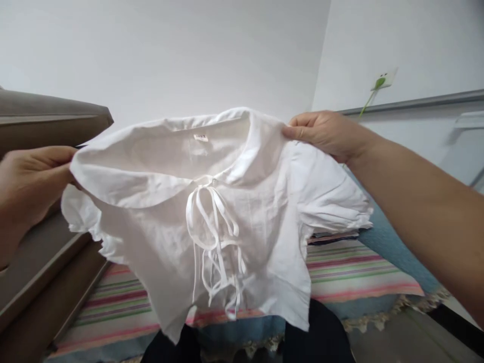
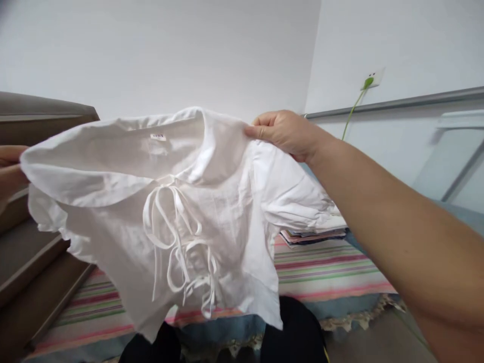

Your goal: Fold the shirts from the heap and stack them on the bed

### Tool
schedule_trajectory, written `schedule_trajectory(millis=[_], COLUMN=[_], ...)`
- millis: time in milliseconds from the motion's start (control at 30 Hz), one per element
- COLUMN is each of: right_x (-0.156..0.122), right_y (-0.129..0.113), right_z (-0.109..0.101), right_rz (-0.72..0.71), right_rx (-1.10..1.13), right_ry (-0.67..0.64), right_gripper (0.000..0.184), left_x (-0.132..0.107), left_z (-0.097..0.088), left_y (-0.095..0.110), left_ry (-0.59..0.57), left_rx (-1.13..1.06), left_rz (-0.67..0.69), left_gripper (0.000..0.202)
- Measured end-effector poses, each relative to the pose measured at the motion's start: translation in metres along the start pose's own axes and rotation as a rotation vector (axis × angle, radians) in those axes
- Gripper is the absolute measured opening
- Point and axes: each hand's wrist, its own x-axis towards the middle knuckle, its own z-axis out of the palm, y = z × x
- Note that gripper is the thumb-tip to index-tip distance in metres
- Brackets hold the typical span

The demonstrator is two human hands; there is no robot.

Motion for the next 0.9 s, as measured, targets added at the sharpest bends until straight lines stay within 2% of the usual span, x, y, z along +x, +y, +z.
schedule_trajectory(millis=[100, 167, 233, 267, 333, 433, 533, 633, 700, 800, 900], right_x=[0.014, 0.030, 0.051, 0.062, 0.086, 0.110, 0.107, 0.071, 0.031, -0.044, -0.122], right_y=[0.045, 0.076, 0.093, 0.096, 0.088, 0.061, 0.040, 0.046, 0.068, 0.124, 0.183], right_z=[0.022, 0.041, 0.051, 0.051, 0.042, 0.016, -0.002, 0.002, 0.020, 0.068, 0.133], right_rz=[0.110, 0.177, 0.190, 0.172, 0.098, -0.055, -0.187, -0.257, -0.267, -0.210, -0.109], right_rx=[-0.079, -0.201, -0.330, -0.393, -0.507, -0.588, -0.591, -0.588, -0.565, -0.501, -0.549], right_ry=[-0.140, -0.177, -0.148, -0.114, -0.011, 0.170, 0.265, 0.231, 0.111, -0.107, -0.327], right_gripper=[0.045, 0.040, 0.032, 0.030, 0.030, 0.028, 0.026, 0.028, 0.030, 0.030, 0.028], left_x=[0.016, 0.031, 0.054, 0.067, 0.097, 0.134, 0.142, 0.109, 0.067, -0.015, -0.104], left_z=[0.047, 0.084, 0.114, 0.123, 0.129, 0.117, 0.102, 0.100, 0.110, 0.142, 0.184], left_y=[-0.031, -0.056, -0.071, -0.073, -0.067, -0.043, -0.025, -0.033, -0.059, -0.121, -0.185], left_ry=[-0.264, -0.412, -0.442, -0.422, -0.343, -0.206, -0.093, -0.033, -0.063, -0.203, -0.327], left_rx=[-0.062, -0.011, 0.031, 0.050, 0.076, 0.093, 0.099, 0.091, 0.063, -0.026, -0.149], left_rz=[-0.053, -0.052, -0.040, -0.029, 0.006, 0.067, 0.128, 0.224, 0.253, 0.190, -0.001], left_gripper=[0.060, 0.050, 0.037, 0.033, 0.027, 0.027, 0.033, 0.033, 0.031, 0.031, 0.028])
